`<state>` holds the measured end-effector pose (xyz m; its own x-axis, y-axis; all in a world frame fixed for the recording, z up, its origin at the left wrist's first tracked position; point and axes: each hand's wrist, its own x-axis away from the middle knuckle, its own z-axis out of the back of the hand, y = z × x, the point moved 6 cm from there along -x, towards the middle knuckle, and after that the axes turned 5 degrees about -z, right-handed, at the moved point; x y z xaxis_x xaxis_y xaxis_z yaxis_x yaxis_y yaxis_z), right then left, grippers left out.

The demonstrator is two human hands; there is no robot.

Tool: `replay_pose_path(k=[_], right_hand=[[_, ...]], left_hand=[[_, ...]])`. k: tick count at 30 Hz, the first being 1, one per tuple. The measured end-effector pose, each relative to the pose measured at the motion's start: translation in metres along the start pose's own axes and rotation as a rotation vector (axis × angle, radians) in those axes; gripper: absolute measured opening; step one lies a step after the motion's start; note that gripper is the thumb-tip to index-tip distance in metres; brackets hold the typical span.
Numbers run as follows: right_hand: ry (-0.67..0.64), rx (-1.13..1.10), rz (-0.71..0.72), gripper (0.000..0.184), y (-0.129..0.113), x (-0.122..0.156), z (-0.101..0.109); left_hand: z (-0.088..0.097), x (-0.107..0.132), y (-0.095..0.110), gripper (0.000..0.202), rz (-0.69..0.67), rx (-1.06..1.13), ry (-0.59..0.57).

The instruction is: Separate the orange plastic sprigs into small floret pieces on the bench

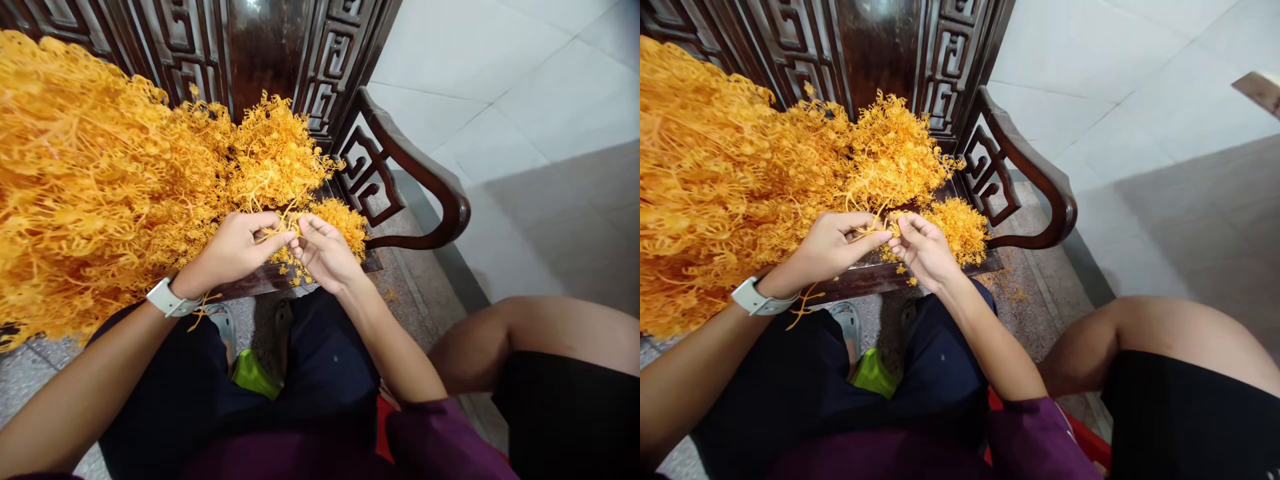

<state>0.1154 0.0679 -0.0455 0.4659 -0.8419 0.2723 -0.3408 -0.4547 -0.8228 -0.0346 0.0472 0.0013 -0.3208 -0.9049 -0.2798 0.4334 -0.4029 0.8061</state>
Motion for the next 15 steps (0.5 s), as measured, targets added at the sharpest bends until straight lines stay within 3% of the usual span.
replay_pose_path(k=[3, 6, 8, 11, 15], right_hand=[[0.014, 0.021, 0.05, 0.031, -0.003, -0.001, 0.003], [0.115, 0.049, 0.176, 0.035, -0.017, -0.003, 0.019], [0.227, 0.137, 0.286, 0.036, -0.035, -0.004, 0.042], [0.416, 0.433, 0.421, 0.036, -0.067, -0.001, 0.089], [0.637, 0.882, 0.38, 0.039, -0.084, 0.006, 0.156]], left_hand=[[0.001, -0.003, 0.003, 0.034, 0.014, 0.033, -0.001], [0.005, -0.003, 0.006, 0.038, 0.065, 0.215, -0.023], [0.011, -0.001, 0.007, 0.039, 0.115, 0.286, -0.002], [0.024, 0.001, 0.004, 0.034, 0.164, 0.178, 0.095], [0.024, 0.0, -0.004, 0.029, 0.176, 0.047, 0.121]])
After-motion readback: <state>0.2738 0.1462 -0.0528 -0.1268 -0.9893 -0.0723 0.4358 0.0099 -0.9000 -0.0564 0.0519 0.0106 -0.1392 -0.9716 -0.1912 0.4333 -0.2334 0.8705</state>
